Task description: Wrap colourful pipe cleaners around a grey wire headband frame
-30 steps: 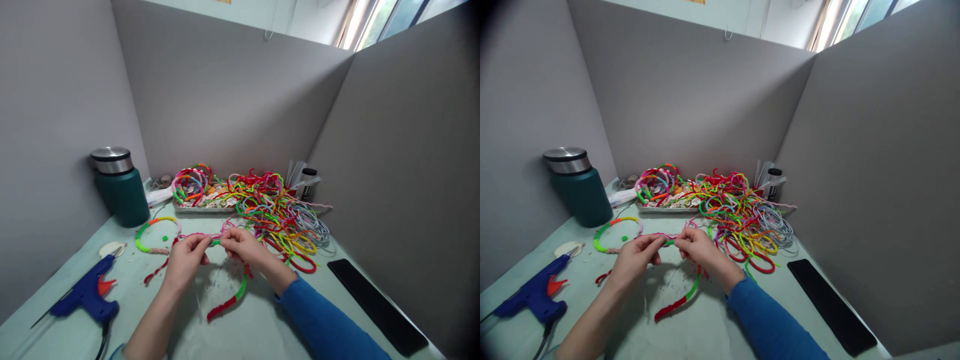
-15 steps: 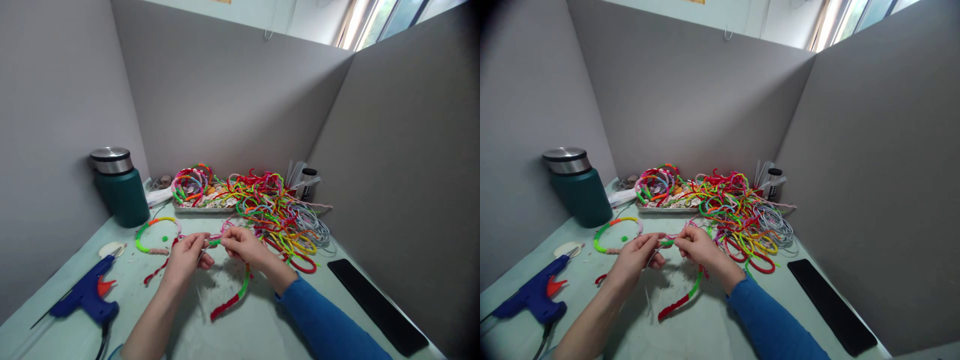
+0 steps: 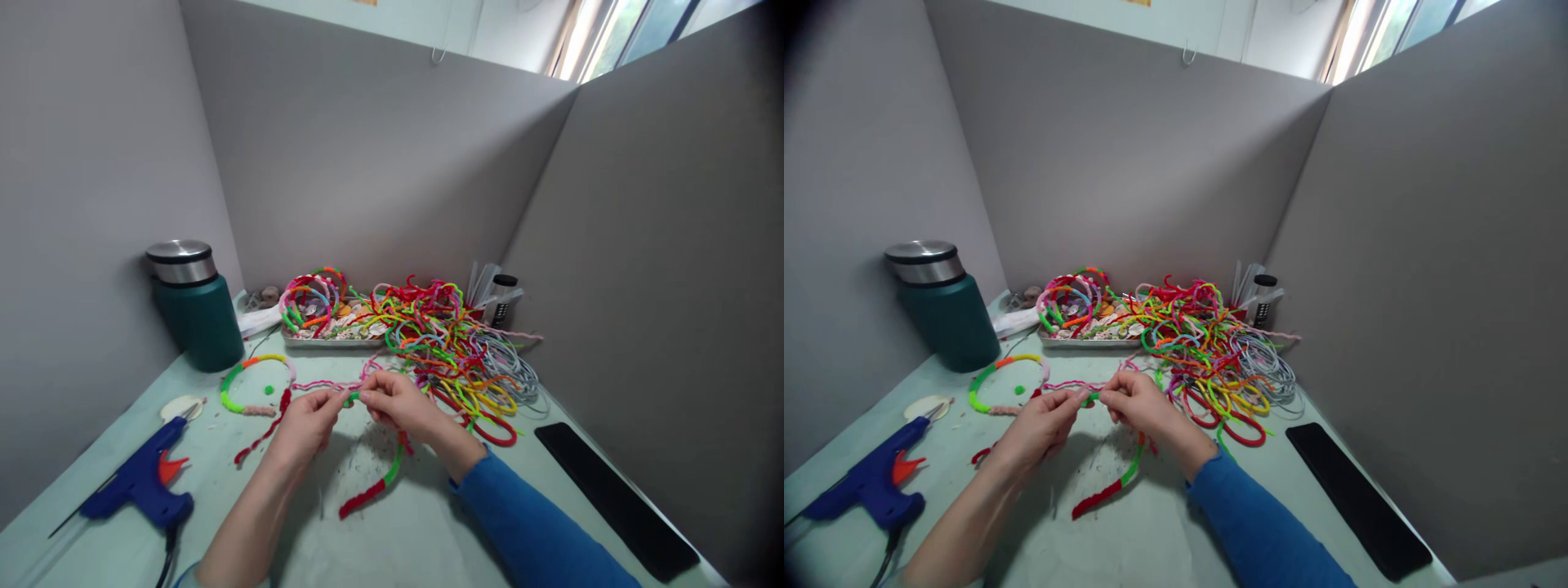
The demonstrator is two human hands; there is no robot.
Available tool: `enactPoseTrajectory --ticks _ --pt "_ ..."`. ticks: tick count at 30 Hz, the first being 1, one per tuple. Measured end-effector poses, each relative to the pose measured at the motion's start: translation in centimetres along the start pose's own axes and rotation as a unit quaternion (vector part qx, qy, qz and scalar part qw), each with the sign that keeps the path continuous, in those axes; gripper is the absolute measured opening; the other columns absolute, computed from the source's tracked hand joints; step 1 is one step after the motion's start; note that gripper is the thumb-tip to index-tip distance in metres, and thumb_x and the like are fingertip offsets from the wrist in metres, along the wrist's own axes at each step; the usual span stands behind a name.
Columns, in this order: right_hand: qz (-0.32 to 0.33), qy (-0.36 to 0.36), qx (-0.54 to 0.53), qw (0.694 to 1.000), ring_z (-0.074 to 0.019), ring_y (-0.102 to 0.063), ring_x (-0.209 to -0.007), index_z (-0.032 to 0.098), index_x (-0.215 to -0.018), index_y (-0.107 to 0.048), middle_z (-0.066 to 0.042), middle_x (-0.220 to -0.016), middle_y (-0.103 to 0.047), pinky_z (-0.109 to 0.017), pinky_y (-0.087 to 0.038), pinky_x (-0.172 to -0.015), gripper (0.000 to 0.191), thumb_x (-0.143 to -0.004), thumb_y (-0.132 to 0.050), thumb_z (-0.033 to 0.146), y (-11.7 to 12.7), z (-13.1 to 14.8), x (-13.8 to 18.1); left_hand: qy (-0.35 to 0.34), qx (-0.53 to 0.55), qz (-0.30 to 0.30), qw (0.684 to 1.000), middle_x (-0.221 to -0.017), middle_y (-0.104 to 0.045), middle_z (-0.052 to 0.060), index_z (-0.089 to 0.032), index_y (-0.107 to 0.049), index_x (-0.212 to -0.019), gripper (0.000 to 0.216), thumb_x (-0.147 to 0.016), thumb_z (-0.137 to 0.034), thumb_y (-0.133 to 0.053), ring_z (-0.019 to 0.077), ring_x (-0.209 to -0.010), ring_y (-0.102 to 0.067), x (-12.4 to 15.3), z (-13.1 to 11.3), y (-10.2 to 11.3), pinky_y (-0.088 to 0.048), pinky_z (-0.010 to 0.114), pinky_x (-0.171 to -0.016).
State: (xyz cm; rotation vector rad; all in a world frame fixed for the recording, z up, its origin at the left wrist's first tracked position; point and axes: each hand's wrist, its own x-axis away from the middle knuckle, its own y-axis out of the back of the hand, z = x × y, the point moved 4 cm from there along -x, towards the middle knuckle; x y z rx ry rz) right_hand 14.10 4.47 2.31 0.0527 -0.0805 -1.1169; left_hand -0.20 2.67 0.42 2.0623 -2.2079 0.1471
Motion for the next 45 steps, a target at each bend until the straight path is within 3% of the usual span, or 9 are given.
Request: enactPoseTrajectory --ticks 9,14,20,23,31,36,41,45 --pt "-0.008 -0.011 0.003 1.000 -0.0039 -0.032 -0.034 0.017 -0.072 -0.050 0.007 -0.048 -0.049 -0.017 -0.019 -0.033 0.021 -0.076 -0.060 0.035 0.1 -0.2 0.0 -0.105 -0.152 -0.067 0.981 -0.042 -0.042 -0.006 -0.016 -0.066 -0.065 0.033 -0.072 -0.048 -0.058 0.0084 -0.040 -0.033 0.2 -1.2 0.6 -0.028 0.021 -0.046" --pt "-0.006 -0.011 -0.006 1.000 -0.0037 -0.032 -0.034 0.017 -0.073 -0.051 0.007 -0.049 -0.049 -0.017 -0.019 -0.033 0.020 -0.076 -0.060 0.034 0.2 -0.3 -0.1 -0.124 -0.169 -0.043 0.977 -0.057 -0.057 -0.002 -0.016 -0.068 -0.072 0.029 -0.072 -0.044 -0.059 0.0116 -0.051 -0.043 0.1 -1.1 0.4 -0.031 0.022 -0.052" --pt "-0.010 -0.016 -0.009 1.000 -0.0040 -0.030 -0.033 0.017 -0.072 -0.050 0.007 -0.048 -0.049 -0.017 -0.018 -0.032 0.018 -0.075 -0.060 0.031 0.2 -0.2 -0.1 -0.143 -0.257 -0.055 0.954 -0.056 -0.053 -0.003 -0.018 -0.068 -0.080 0.027 -0.074 -0.042 -0.056 0.0127 -0.052 -0.041 0.1 -0.9 0.5 -0.030 0.023 -0.052" --pt "-0.008 -0.020 -0.002 1.000 -0.0044 -0.031 -0.033 0.017 -0.073 -0.050 0.007 -0.048 -0.048 -0.018 -0.019 -0.032 0.015 -0.076 -0.057 0.030 0.1 -0.1 0.0 -0.152 -0.294 -0.068 0.941 -0.053 -0.051 -0.004 -0.019 -0.068 -0.076 0.025 -0.075 -0.041 -0.055 0.0127 -0.051 -0.042 0.4 -1.1 0.5 -0.029 0.022 -0.051" --pt "-0.006 -0.030 0.015 0.999 -0.0042 -0.031 -0.033 0.017 -0.071 -0.050 0.007 -0.048 -0.048 -0.017 -0.021 -0.032 0.016 -0.077 -0.056 0.030 0.0 -0.1 0.1 -0.194 -0.378 -0.131 0.896 -0.065 -0.064 -0.001 -0.022 -0.068 -0.077 0.021 -0.078 -0.035 -0.051 0.0142 -0.058 -0.053 0.8 -1.5 0.3 -0.033 0.023 -0.057" --pt "-0.019 -0.028 0.006 0.999 -0.0040 -0.031 -0.032 0.017 -0.071 -0.049 0.007 -0.047 -0.048 -0.017 -0.019 -0.031 0.016 -0.077 -0.057 0.030 0.2 -0.4 -0.1 -0.102 -0.303 -0.122 0.940 -0.052 -0.054 -0.004 -0.019 -0.060 -0.074 0.025 -0.068 -0.044 -0.061 0.0128 -0.046 -0.048 0.0 -0.5 0.7 -0.033 0.022 -0.047" --pt "-0.020 -0.022 0.002 1.000 -0.0032 -0.031 -0.033 0.017 -0.071 -0.049 0.007 -0.048 -0.048 -0.016 -0.020 -0.031 0.020 -0.076 -0.059 0.034 0.3 -0.4 -0.2 -0.009 -0.127 -0.049 0.991 -0.047 -0.051 -0.004 -0.018 -0.054 -0.061 0.045 -0.072 -0.061 -0.049 0.0092 -0.030 -0.039 -0.3 0.5 0.4 -0.032 0.022 -0.034" --pt "-0.022 -0.025 0.002 0.999 -0.0032 -0.031 -0.033 0.017 -0.071 -0.049 0.007 -0.048 -0.048 -0.016 -0.020 -0.032 0.016 -0.077 -0.057 0.030 0.3 -0.4 -0.2 0.071 0.010 -0.017 0.997 -0.043 -0.049 -0.004 -0.014 -0.058 -0.063 0.051 -0.070 -0.064 -0.051 0.0060 -0.028 -0.031 -0.1 0.6 0.2 -0.036 0.022 -0.032"
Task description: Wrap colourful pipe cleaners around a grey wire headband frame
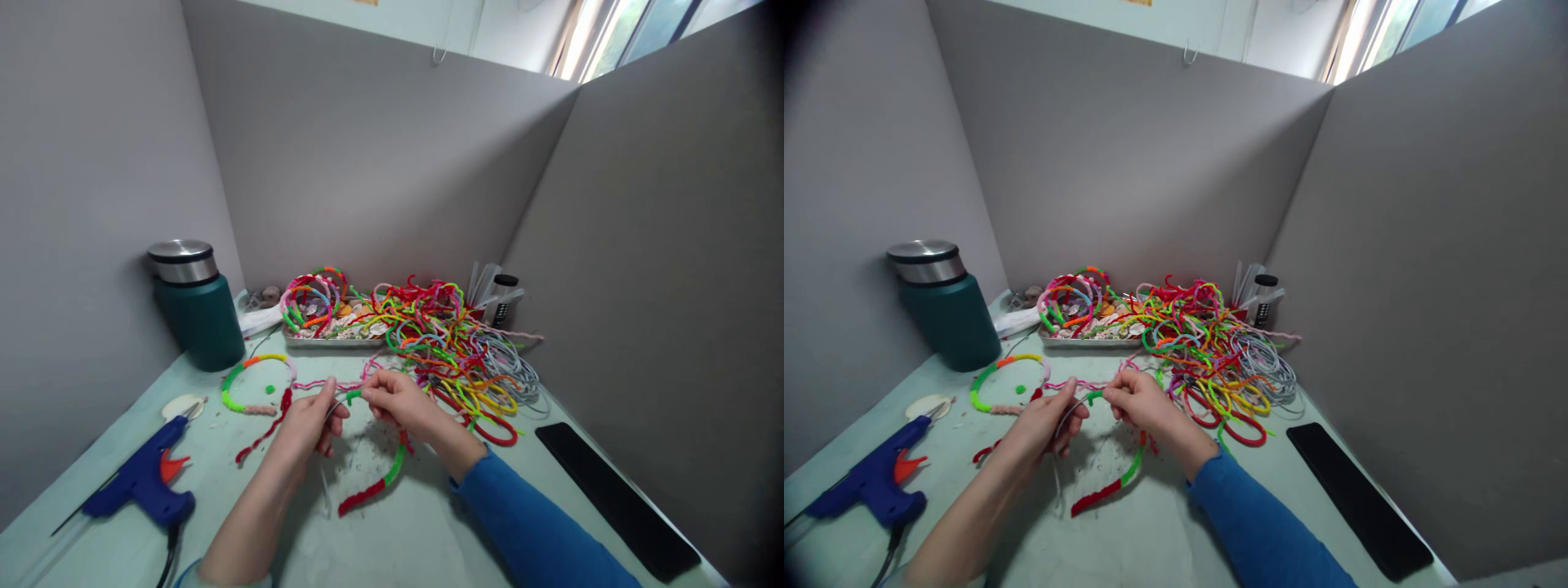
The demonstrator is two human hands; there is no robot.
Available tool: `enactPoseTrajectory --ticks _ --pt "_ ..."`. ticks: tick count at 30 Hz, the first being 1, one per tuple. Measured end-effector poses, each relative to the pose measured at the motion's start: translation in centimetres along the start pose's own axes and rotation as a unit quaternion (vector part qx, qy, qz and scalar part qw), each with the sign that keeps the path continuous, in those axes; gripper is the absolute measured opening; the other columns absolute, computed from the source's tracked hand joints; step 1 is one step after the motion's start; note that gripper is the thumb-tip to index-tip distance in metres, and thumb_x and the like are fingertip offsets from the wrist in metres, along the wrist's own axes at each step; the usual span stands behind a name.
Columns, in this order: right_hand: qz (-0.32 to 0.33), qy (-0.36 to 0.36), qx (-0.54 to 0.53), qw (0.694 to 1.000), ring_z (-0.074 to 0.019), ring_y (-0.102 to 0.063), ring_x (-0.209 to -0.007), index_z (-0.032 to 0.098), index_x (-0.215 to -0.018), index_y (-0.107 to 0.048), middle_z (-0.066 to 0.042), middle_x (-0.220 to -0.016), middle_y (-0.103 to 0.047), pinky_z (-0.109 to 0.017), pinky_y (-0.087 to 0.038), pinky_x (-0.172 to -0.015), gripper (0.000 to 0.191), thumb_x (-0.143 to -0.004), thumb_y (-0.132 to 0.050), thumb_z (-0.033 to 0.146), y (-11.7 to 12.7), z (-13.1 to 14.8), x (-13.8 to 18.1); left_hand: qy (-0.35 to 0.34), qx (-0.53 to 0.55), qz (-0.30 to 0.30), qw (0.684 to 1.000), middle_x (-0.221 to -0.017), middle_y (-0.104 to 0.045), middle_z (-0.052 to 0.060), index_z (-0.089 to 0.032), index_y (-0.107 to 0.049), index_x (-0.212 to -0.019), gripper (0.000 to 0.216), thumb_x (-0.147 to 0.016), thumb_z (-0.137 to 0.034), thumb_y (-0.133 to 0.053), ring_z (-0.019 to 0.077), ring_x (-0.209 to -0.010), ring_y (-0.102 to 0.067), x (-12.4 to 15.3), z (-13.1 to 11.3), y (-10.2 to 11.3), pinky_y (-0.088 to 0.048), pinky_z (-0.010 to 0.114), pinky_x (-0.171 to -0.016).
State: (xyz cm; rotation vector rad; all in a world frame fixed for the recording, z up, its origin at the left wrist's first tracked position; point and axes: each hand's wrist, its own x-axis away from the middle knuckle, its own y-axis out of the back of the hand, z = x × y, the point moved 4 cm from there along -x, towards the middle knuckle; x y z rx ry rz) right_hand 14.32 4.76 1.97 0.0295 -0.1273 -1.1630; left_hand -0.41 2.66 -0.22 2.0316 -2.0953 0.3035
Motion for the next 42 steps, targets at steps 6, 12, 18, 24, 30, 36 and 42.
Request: enactPoseTrajectory --ticks 6,12,18,24,30,36,42 --pt "0.000 0.006 -0.004 1.000 -0.0036 -0.031 -0.035 0.016 -0.072 -0.050 0.006 -0.049 -0.048 -0.016 -0.020 -0.033 0.019 -0.076 -0.060 0.032 0.01 0.10 0.12 0.025 0.067 0.072 0.995 -0.045 -0.050 -0.006 -0.011 -0.064 -0.080 0.046 -0.069 -0.055 -0.062 0.0028 -0.028 -0.028 0.14 0.09 -0.10 -0.036 0.019 -0.033" --pt "0.005 0.013 0.008 1.000 -0.0036 -0.032 -0.035 0.016 -0.071 -0.050 0.007 -0.049 -0.048 -0.016 -0.020 -0.032 0.019 -0.077 -0.059 0.032 -0.05 0.29 0.20 0.040 0.128 0.088 0.987 -0.044 -0.049 -0.007 -0.010 -0.065 -0.083 0.039 -0.071 -0.047 -0.065 0.0015 -0.027 -0.026 -0.04 0.50 -0.19 -0.034 0.018 -0.033" --pt "0.006 0.014 0.026 1.000 -0.0038 -0.032 -0.035 0.016 -0.072 -0.051 0.007 -0.049 -0.048 -0.016 -0.020 -0.032 0.019 -0.077 -0.059 0.033 0.01 0.01 0.05 0.062 0.181 0.064 0.979 -0.049 -0.052 -0.007 -0.011 -0.063 -0.076 0.026 -0.066 -0.034 -0.071 -0.0003 -0.028 -0.027 0.16 0.48 -0.20 -0.030 0.017 -0.033" --pt "0.015 0.024 0.028 0.999 -0.0040 -0.033 -0.037 0.017 -0.074 -0.051 0.006 -0.051 -0.048 -0.016 -0.021 -0.033 0.020 -0.077 -0.058 0.035 0.13 -0.49 -0.02 0.111 0.246 0.069 0.960 -0.055 -0.054 -0.007 -0.013 -0.059 -0.071 0.013 -0.069 -0.023 -0.067 -0.0014 -0.028 -0.028 0.04 0.77 -0.45 -0.032 0.017 -0.034" --pt "0.019 0.032 0.029 0.999 -0.0046 -0.034 -0.038 0.017 -0.074 -0.052 0.006 -0.053 -0.048 -0.017 -0.022 -0.035 0.019 -0.078 -0.058 0.034 0.06 -0.50 0.05 0.138 0.303 0.105 0.937 -0.056 -0.054 -0.006 -0.013 -0.055 -0.066 0.009 -0.071 -0.016 -0.062 -0.0010 -0.029 -0.029 0.00 0.85 -0.67 -0.031 0.017 -0.034" --pt "0.006 0.036 0.035 0.999 -0.0050 -0.034 -0.038 0.016 -0.070 -0.051 0.006 -0.050 -0.048 -0.017 -0.024 -0.036 0.017 -0.077 -0.058 0.030 -0.13 0.00 0.09 0.123 0.279 0.084 0.949 -0.055 -0.052 -0.008 -0.015 -0.051 -0.066 0.013 -0.067 -0.018 -0.064 -0.0009 -0.028 -0.028 0.03 0.86 -0.60 -0.031 0.017 -0.034" --pt "-0.021 0.007 0.041 0.999 -0.0044 -0.032 -0.037 0.017 -0.068 -0.050 0.007 -0.048 -0.047 -0.017 -0.023 -0.036 0.013 -0.075 -0.057 0.024 -0.25 0.07 0.16 -0.002 0.132 0.005 0.991 -0.056 -0.058 -0.007 -0.017 -0.051 -0.070 0.024 -0.063 -0.033 -0.068 0.0017 -0.028 -0.032 -0.14 0.49 -0.19 -0.035 0.020 -0.034"
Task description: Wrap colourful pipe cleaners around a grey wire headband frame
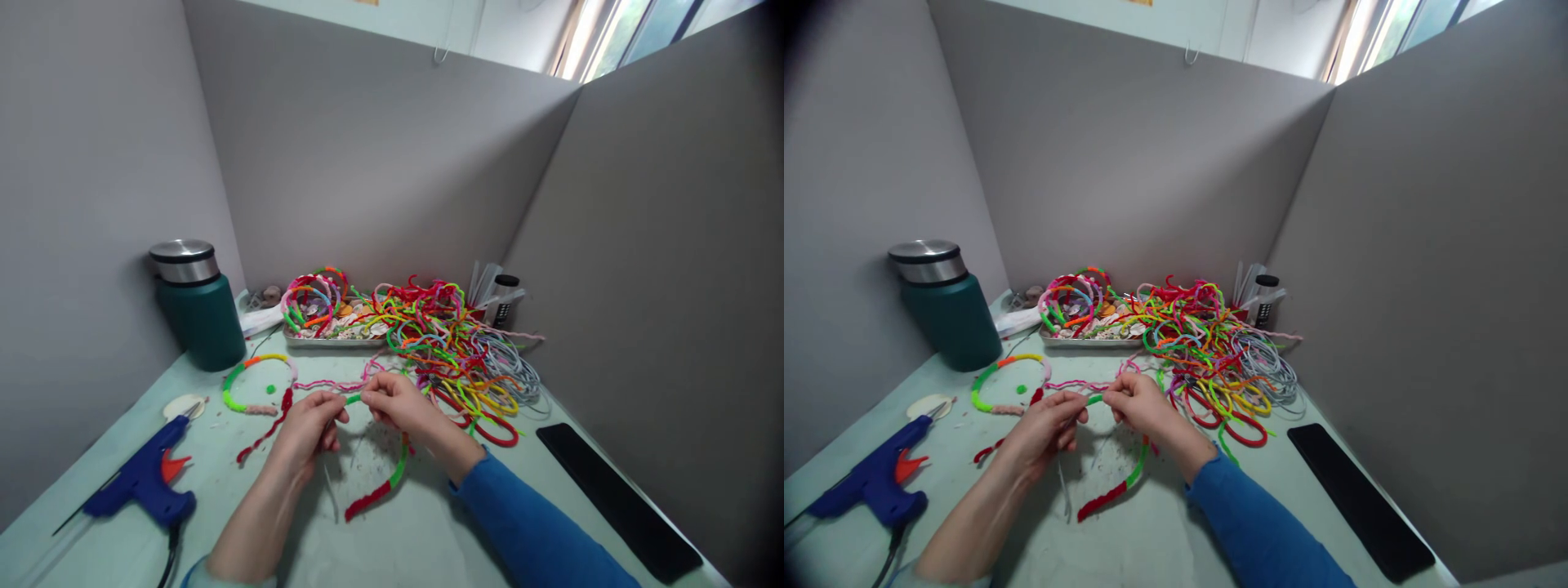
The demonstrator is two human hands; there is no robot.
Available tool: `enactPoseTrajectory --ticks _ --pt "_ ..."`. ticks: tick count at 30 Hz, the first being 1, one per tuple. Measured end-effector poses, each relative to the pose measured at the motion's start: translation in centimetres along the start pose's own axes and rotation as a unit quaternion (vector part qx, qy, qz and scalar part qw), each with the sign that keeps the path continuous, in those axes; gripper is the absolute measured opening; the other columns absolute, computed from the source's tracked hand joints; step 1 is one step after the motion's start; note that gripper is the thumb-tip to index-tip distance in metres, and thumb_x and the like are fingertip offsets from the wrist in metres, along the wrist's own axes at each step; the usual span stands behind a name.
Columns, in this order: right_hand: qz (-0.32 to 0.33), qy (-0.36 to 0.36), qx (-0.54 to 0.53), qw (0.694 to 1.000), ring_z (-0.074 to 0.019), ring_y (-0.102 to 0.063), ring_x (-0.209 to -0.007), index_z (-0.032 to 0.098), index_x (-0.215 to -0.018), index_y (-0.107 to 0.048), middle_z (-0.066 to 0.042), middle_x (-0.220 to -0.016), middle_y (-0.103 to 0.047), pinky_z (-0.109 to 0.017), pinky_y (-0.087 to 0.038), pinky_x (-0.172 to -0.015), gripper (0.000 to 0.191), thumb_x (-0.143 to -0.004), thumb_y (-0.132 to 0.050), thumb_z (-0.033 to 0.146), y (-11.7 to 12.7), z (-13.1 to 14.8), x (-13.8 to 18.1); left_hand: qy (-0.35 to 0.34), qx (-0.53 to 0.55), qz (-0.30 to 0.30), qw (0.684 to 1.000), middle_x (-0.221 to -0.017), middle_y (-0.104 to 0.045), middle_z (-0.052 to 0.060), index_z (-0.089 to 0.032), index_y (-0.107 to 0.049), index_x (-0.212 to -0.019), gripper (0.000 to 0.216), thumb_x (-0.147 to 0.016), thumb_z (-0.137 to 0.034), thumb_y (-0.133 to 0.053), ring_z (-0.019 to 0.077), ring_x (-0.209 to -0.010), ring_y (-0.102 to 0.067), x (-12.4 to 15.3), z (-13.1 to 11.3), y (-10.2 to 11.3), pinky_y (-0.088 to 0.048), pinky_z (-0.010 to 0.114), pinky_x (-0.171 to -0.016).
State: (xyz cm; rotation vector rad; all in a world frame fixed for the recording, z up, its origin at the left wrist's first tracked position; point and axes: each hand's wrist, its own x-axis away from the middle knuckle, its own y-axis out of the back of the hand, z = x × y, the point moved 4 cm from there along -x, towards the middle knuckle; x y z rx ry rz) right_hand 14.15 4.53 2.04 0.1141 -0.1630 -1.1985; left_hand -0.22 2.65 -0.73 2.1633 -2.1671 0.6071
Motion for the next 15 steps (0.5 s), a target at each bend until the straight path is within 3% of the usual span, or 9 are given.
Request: enactPoseTrajectory --ticks 11,15 --pt "-0.036 -0.003 0.043 0.998 -0.0055 -0.035 -0.037 0.017 -0.067 -0.050 0.006 -0.047 -0.049 -0.018 -0.026 -0.037 0.013 -0.077 -0.055 0.024 0.6 -0.3 -0.3 -0.107 -0.128 -0.010 0.986 -0.072 -0.068 0.003 -0.014 -0.061 -0.080 0.032 -0.066 -0.041 -0.064 0.0049 -0.034 -0.041 0.0 -1.0 -0.1 -0.035 0.021 -0.037" --pt "-0.036 -0.011 0.033 0.999 -0.0049 -0.035 -0.035 0.017 -0.066 -0.049 0.007 -0.045 -0.048 -0.017 -0.024 -0.036 0.014 -0.077 -0.055 0.023 0.7 -0.4 -0.4 -0.203 -0.278 -0.035 0.938 -0.072 -0.069 0.003 -0.017 -0.065 -0.085 0.025 -0.075 -0.038 -0.055 0.0086 -0.039 -0.048 0.4 -1.6 -0.2 -0.037 0.022 -0.042"
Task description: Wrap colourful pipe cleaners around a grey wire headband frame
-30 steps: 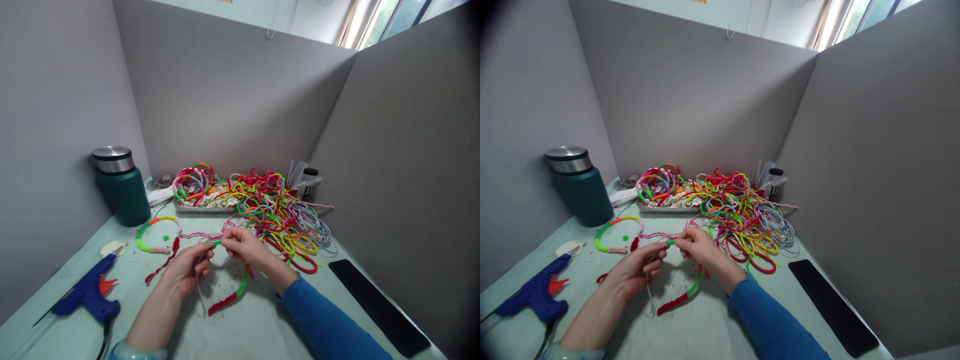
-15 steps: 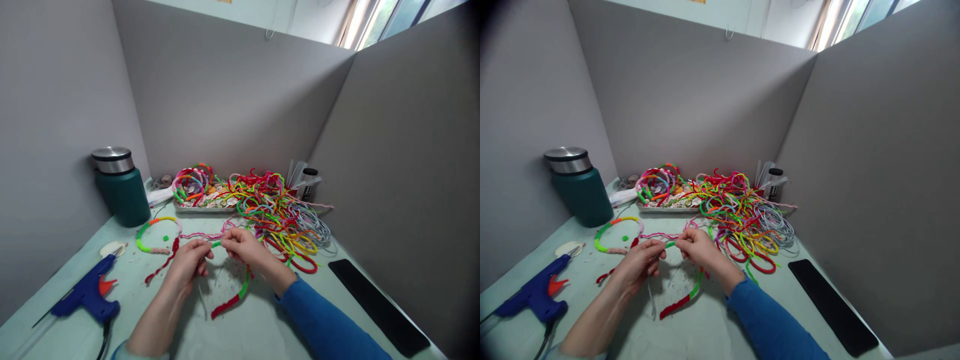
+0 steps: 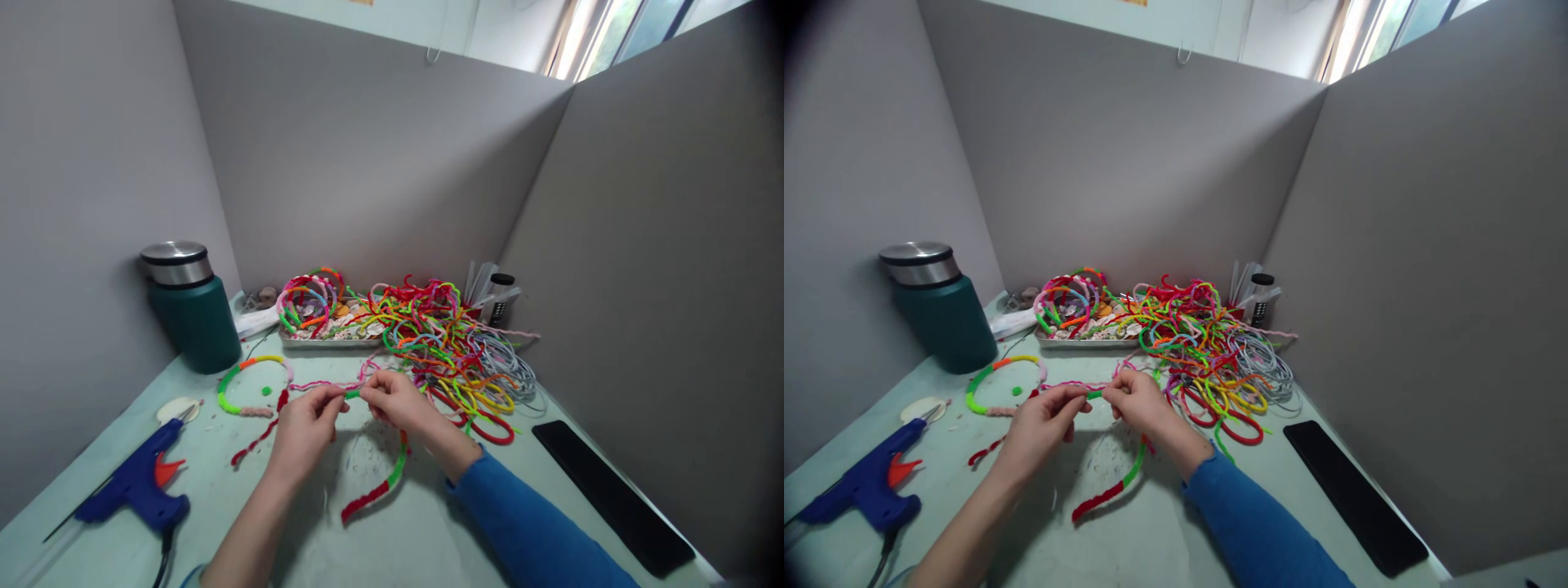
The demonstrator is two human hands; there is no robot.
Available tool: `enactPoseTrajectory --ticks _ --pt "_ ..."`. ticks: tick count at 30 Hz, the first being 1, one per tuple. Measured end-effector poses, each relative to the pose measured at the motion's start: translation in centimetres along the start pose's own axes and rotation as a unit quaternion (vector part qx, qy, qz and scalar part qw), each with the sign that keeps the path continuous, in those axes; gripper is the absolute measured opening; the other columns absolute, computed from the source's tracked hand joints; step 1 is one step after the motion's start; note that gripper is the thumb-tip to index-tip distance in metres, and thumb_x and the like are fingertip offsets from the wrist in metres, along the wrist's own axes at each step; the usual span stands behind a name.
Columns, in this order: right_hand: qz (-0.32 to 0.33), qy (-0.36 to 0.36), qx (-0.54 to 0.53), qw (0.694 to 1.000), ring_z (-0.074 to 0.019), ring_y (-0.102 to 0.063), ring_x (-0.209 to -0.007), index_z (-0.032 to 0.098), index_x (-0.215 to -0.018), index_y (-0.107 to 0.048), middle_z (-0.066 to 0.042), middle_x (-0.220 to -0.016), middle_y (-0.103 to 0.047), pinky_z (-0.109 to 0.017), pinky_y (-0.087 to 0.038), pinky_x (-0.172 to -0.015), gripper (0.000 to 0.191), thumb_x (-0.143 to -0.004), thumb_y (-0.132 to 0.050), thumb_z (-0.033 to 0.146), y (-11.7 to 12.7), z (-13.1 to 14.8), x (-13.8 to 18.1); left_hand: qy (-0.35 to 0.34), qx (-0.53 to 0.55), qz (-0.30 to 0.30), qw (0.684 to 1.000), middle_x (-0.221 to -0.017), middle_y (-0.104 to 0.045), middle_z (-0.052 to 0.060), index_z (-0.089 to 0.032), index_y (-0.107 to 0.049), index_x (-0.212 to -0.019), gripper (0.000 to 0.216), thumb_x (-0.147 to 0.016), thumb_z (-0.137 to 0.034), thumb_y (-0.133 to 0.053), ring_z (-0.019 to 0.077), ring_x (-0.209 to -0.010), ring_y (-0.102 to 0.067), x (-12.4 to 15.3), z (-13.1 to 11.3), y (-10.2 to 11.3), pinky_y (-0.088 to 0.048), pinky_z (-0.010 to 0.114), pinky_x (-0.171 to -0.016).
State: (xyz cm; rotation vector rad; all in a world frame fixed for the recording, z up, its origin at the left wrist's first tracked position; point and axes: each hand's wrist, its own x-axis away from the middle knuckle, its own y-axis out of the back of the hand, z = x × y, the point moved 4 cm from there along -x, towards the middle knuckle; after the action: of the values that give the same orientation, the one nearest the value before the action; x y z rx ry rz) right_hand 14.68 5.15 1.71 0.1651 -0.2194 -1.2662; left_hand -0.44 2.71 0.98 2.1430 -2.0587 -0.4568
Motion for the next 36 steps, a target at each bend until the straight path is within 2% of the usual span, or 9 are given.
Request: enactPoseTrajectory --ticks 3,6,10,20,29,36 --pt "0.001 -0.003 -0.003 1.000 -0.0049 -0.034 -0.035 0.017 -0.065 -0.048 0.007 -0.045 -0.048 -0.017 -0.023 -0.035 0.014 -0.077 -0.055 0.022 0.0 0.0 0.0 -0.036 -0.061 -0.014 0.997 -0.073 -0.069 0.001 -0.019 -0.064 -0.086 0.022 -0.078 -0.036 -0.051 0.0099 -0.041 -0.051 0.2 -0.3 0.0 -0.040 0.023 -0.046" --pt "0.005 -0.007 -0.009 1.000 -0.0049 -0.034 -0.034 0.018 -0.066 -0.048 0.007 -0.045 -0.048 -0.017 -0.023 -0.035 0.014 -0.077 -0.055 0.024 0.0 0.0 0.1 -0.011 -0.029 -0.001 1.000 -0.075 -0.069 0.002 -0.019 -0.060 -0.085 0.020 -0.077 -0.036 -0.052 0.0105 -0.041 -0.052 0.1 -0.1 -0.2 -0.040 0.023 -0.045" --pt "0.014 -0.017 -0.032 0.999 -0.0045 -0.032 -0.033 0.018 -0.067 -0.048 0.007 -0.045 -0.048 -0.017 -0.022 -0.034 0.017 -0.077 -0.057 0.028 -0.1 0.1 0.2 -0.007 -0.023 -0.003 1.000 -0.068 -0.067 0.000 -0.019 -0.059 -0.085 0.021 -0.072 -0.035 -0.058 0.0118 -0.041 -0.052 0.1 -0.2 -0.2 -0.040 0.023 -0.044" --pt "0.013 -0.025 -0.038 0.999 -0.0045 -0.032 -0.033 0.017 -0.067 -0.049 0.007 -0.044 -0.047 -0.017 -0.020 -0.033 0.015 -0.077 -0.057 0.024 -0.3 0.3 0.3 -0.057 -0.142 -0.045 0.987 -0.075 -0.069 -0.001 -0.024 -0.060 -0.083 0.011 -0.076 -0.031 -0.054 0.0141 -0.050 -0.059 0.5 -0.5 0.1 -0.041 0.024 -0.056" --pt "0.018 -0.039 -0.033 0.999 -0.0040 -0.032 -0.029 0.018 -0.067 -0.048 0.008 -0.043 -0.048 -0.016 -0.022 -0.029 0.014 -0.078 -0.054 0.022 -0.3 0.4 0.4 -0.068 -0.171 -0.054 0.981 -0.057 -0.064 -0.003 -0.025 -0.060 -0.077 0.007 -0.076 -0.028 -0.053 0.0168 -0.054 -0.062 0.7 -0.8 0.2 -0.039 0.023 -0.057" --pt "0.034 -0.055 -0.032 0.997 -0.0041 -0.036 -0.028 0.018 -0.066 -0.046 0.008 -0.044 -0.049 -0.015 -0.025 -0.029 0.015 -0.077 -0.053 0.024 -0.5 -0.1 0.3 -0.099 -0.260 -0.055 0.959 -0.048 -0.059 -0.004 -0.023 -0.061 -0.074 0.017 -0.080 -0.025 -0.046 0.0151 -0.050 -0.059 0.9 -1.2 0.1 -0.038 0.024 -0.058"
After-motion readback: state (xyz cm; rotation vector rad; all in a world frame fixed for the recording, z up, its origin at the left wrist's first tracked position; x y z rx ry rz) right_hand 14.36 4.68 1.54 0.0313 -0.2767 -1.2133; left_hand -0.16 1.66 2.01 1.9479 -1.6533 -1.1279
